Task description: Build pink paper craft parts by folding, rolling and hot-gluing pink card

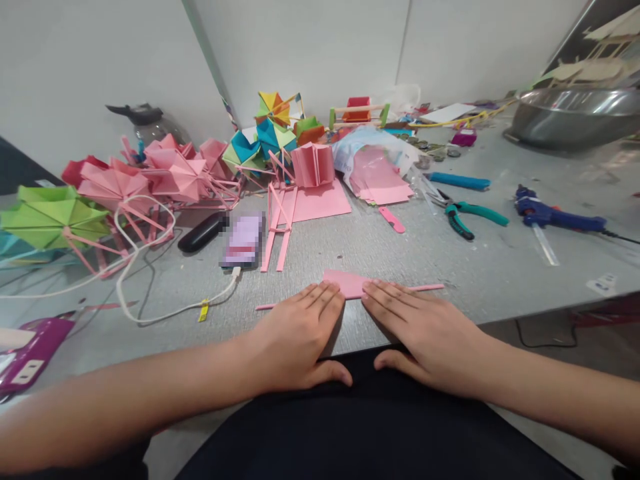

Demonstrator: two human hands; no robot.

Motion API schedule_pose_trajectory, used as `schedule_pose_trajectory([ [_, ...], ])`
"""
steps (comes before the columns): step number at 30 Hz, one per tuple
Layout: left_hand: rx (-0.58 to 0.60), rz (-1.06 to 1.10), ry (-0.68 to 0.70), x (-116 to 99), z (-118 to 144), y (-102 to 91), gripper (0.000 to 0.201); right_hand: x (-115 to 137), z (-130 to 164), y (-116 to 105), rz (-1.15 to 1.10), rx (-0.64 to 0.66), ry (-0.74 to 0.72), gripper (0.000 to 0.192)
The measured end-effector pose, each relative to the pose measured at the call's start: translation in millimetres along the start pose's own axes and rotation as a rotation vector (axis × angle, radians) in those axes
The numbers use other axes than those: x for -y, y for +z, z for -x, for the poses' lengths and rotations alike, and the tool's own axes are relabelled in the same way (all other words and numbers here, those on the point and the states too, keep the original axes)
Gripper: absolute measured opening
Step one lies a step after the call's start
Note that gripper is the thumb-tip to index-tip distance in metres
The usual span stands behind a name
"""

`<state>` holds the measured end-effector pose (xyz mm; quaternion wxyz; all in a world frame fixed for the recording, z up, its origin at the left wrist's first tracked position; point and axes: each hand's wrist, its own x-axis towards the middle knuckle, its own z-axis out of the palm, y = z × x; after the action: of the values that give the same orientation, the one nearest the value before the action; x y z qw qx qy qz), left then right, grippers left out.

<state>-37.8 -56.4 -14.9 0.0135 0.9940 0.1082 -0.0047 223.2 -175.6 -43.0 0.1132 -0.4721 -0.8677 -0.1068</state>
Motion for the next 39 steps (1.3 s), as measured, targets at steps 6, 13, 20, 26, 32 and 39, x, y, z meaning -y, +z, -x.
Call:
schedule_pose_trajectory([
  [6, 0.059, 0.03, -0.041, 16, -11, -1.1, 0.129, -21, -9, -1, -0.088, 0.117, 0.019, 0.099],
  [13, 0.043, -0.022, -0.066, 13, -11, -1.1, 0.112, -30, -14, -2, -0.127, 0.178, 0.037, 0.107],
  [20, 0.015, -0.019, -0.117, 2, -6, -0.1, 0.111, -35, -12, 2, -0.13, 0.142, 0.041, 0.107],
  [26, 0.004, 0.013, -0.111, 11, -5, 0.3, 0.113, -38, -10, 3, -0.144, 0.09, 0.022, 0.093],
  [32, -0.008, 0.02, -0.145, 12, -4, -0.2, 0.112, -121, 27, -36, -0.068, -0.172, 0.39, 0.05],
  [39, -0.019, 0.001, -0.184, 14, -7, -3.7, 0.111, -246, 128, -50, 0.198, -0.031, 1.105, 0.062],
])
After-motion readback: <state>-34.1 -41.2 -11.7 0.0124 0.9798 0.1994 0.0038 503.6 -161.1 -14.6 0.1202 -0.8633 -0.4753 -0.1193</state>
